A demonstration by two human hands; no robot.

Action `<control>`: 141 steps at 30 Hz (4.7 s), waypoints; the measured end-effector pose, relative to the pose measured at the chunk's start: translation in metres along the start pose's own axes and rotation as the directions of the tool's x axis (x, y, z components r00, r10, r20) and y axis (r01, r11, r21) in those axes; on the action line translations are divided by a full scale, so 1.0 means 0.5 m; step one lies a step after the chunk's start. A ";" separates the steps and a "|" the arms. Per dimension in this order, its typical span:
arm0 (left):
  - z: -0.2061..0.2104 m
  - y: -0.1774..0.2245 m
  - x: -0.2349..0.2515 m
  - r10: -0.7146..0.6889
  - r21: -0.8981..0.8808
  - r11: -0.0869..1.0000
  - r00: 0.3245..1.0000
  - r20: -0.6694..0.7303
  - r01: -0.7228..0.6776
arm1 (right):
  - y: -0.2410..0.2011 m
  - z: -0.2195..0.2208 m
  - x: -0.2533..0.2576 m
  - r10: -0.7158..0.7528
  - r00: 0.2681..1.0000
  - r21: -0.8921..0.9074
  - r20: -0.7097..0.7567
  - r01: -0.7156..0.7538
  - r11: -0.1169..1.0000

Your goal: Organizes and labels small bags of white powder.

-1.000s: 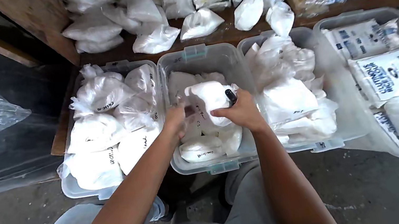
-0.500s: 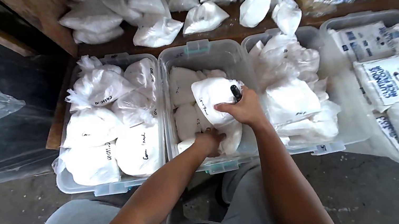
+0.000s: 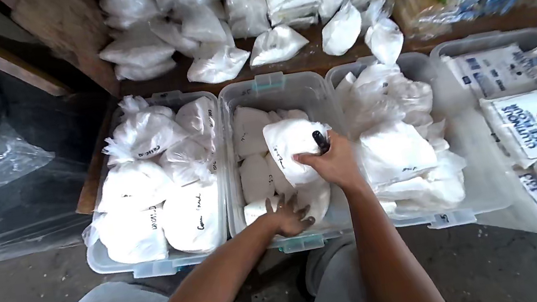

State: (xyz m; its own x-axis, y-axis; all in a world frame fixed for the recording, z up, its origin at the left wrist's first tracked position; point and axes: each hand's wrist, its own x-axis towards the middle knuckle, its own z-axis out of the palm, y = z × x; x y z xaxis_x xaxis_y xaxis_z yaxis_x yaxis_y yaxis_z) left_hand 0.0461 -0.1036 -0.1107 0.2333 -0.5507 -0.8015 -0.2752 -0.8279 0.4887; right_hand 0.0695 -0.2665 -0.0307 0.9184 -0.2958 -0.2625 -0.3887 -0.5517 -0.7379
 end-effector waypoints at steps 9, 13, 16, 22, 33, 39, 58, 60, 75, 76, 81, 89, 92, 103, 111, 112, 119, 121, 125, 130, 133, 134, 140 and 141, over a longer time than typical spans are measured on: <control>-0.058 -0.054 -0.212 0.145 -0.352 0.919 0.983 -0.113 -0.176 | -0.060 0.110 -0.037 -0.237 0.858 -0.322 0.455 0.407 0.855; -0.106 -0.053 -0.258 -0.130 -0.177 0.983 0.879 -0.458 0.053 | -0.057 0.152 -0.025 -0.068 0.769 -0.399 0.636 0.403 0.823; -0.114 -0.055 -0.199 -0.086 -0.079 0.996 0.827 -0.556 0.051 | -0.036 0.113 0.004 -0.141 0.773 -0.211 0.618 0.336 0.918; -0.118 -0.052 -0.075 0.044 0.283 0.956 0.913 -0.406 0.079 | 0.029 0.048 0.040 -0.031 0.841 -0.328 0.539 0.244 0.913; -0.276 -0.034 0.004 -0.115 0.266 0.954 0.989 -0.093 0.137 | -0.009 0.040 0.008 0.351 0.911 -0.627 0.217 -0.146 0.765; -0.256 -0.102 0.073 -0.172 -0.013 0.984 0.937 -0.303 0.176 | -0.036 -0.011 -0.050 0.442 0.830 -0.722 0.340 -0.070 0.688; -0.042 0.080 0.071 -0.132 -0.412 0.909 0.899 -0.418 -0.058 | -0.033 -0.062 -0.031 0.256 0.944 -0.457 0.208 -0.137 0.879; -0.056 0.072 0.072 -0.034 -0.399 0.899 0.878 -0.477 -0.182 | -0.022 -0.082 -0.038 0.122 0.992 -0.293 -0.016 -0.121 0.948; -0.102 0.100 0.095 0.227 -0.035 0.971 0.958 -0.177 -0.236 | 0.092 -0.124 -0.062 -0.108 0.878 0.078 -0.467 0.163 0.984; -0.088 0.099 0.105 0.212 0.010 0.976 0.949 -0.233 -0.216 | 0.094 -0.123 -0.062 -0.106 0.879 0.081 -0.464 0.161 0.984; -0.067 0.090 0.116 0.445 0.223 0.895 0.803 -0.396 -0.386 | 0.100 -0.118 -0.059 -0.126 0.868 0.098 -0.481 0.196 0.976; -0.019 0.052 0.086 0.558 0.535 0.781 0.746 -0.363 -0.324 | 0.095 -0.100 -0.052 -0.187 0.823 0.048 -0.537 0.251 0.967; -0.055 0.053 0.085 0.539 0.428 0.828 0.722 -0.434 -0.361 | 0.083 -0.086 -0.056 -0.230 0.809 -0.012 -0.541 0.266 0.964; -0.398 -0.120 0.161 0.074 0.307 0.942 0.803 -0.591 0.139 | 0.097 -0.070 -0.020 -0.269 0.825 -0.071 -0.498 0.270 0.960; -0.405 -0.073 0.227 0.150 0.597 0.788 0.891 -0.428 0.154 | 0.086 -0.025 0.011 -0.310 0.870 -0.123 -0.383 0.285 0.951; -0.401 -0.076 0.226 0.166 0.587 0.801 0.896 -0.412 0.122 | 0.088 -0.024 0.013 -0.319 0.866 -0.126 -0.385 0.293 0.948; -0.387 0.050 0.169 -0.212 0.307 0.862 0.838 -0.503 0.403 | 0.091 -0.024 0.014 -0.316 0.864 -0.121 -0.392 0.292 0.949; -0.388 0.080 0.160 -0.334 0.275 0.813 0.799 -0.501 0.513 | 0.088 -0.026 0.013 -0.314 0.870 -0.128 -0.381 0.287 0.949; -0.388 0.060 0.155 -0.347 0.366 0.759 0.810 -0.473 0.539 | 0.086 -0.028 0.008 -0.321 0.874 -0.133 -0.364 0.292 0.947; -0.399 -0.015 0.106 -0.005 0.453 0.866 0.910 -0.415 0.211 | 0.083 -0.035 -0.003 -0.292 0.887 -0.114 -0.357 0.269 0.956; -0.414 -0.013 0.081 0.057 0.500 0.848 0.907 -0.418 0.177 | 0.078 -0.041 -0.007 -0.288 0.884 -0.105 -0.368 0.268 0.958; -0.420 -0.004 0.083 0.042 0.492 0.848 0.900 -0.434 0.198 | 0.077 -0.042 -0.009 -0.290 0.883 -0.104 -0.370 0.271 0.957; -0.421 -0.032 0.137 -0.129 0.484 0.808 0.904 -0.408 0.334 | 0.069 -0.045 -0.015 -0.291 0.891 -0.106 -0.348 0.272 0.957; -0.419 -0.048 0.136 -0.064 0.483 0.830 0.906 -0.418 0.281 | 0.068 -0.046 -0.015 -0.287 0.893 -0.100 -0.347 0.270 0.958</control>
State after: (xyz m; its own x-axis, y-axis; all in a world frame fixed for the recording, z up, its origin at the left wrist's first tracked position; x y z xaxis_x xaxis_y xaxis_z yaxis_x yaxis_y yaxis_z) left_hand 0.2641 -0.1439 -0.1048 0.6188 -0.4907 -0.6135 -0.6129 -0.7901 0.0138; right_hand 0.0476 -0.3013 -0.0395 0.9061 -0.3762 0.1935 -0.1320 -0.6860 -0.7155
